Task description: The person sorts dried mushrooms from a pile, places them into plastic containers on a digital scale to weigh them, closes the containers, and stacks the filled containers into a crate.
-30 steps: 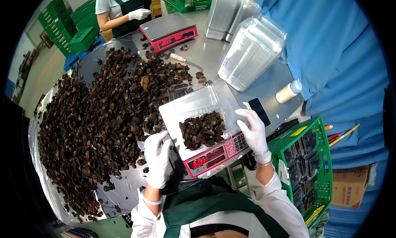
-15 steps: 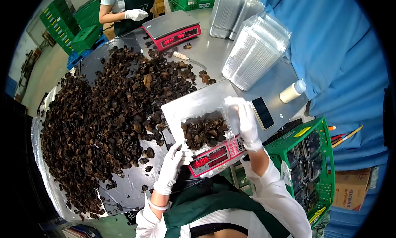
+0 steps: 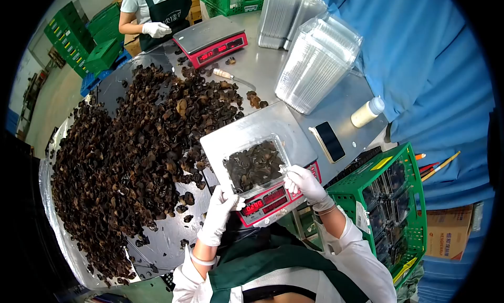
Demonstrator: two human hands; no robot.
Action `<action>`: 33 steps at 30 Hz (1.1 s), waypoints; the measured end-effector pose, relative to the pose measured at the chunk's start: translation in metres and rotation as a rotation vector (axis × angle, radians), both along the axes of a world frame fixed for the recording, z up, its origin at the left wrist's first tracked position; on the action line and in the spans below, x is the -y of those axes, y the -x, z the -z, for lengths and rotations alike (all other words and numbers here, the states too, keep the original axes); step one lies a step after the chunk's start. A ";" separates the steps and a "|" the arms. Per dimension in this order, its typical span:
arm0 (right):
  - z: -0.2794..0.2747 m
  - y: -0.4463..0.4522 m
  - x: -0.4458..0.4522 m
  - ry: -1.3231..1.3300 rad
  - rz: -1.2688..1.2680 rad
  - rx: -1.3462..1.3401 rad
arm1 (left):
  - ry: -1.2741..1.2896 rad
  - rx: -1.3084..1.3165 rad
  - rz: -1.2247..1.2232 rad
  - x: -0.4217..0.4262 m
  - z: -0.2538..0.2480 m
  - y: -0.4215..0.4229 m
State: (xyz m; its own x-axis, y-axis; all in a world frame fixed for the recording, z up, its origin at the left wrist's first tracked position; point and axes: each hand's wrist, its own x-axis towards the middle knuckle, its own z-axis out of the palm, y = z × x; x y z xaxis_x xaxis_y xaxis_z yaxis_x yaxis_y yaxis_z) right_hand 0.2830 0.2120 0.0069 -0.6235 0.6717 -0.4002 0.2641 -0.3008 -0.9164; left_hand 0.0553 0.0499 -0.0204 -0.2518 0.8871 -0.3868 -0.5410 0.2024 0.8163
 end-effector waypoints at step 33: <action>-0.205 -0.204 0.099 -1.219 0.980 0.548 | -0.087 -0.846 0.226 -0.034 -0.117 -0.023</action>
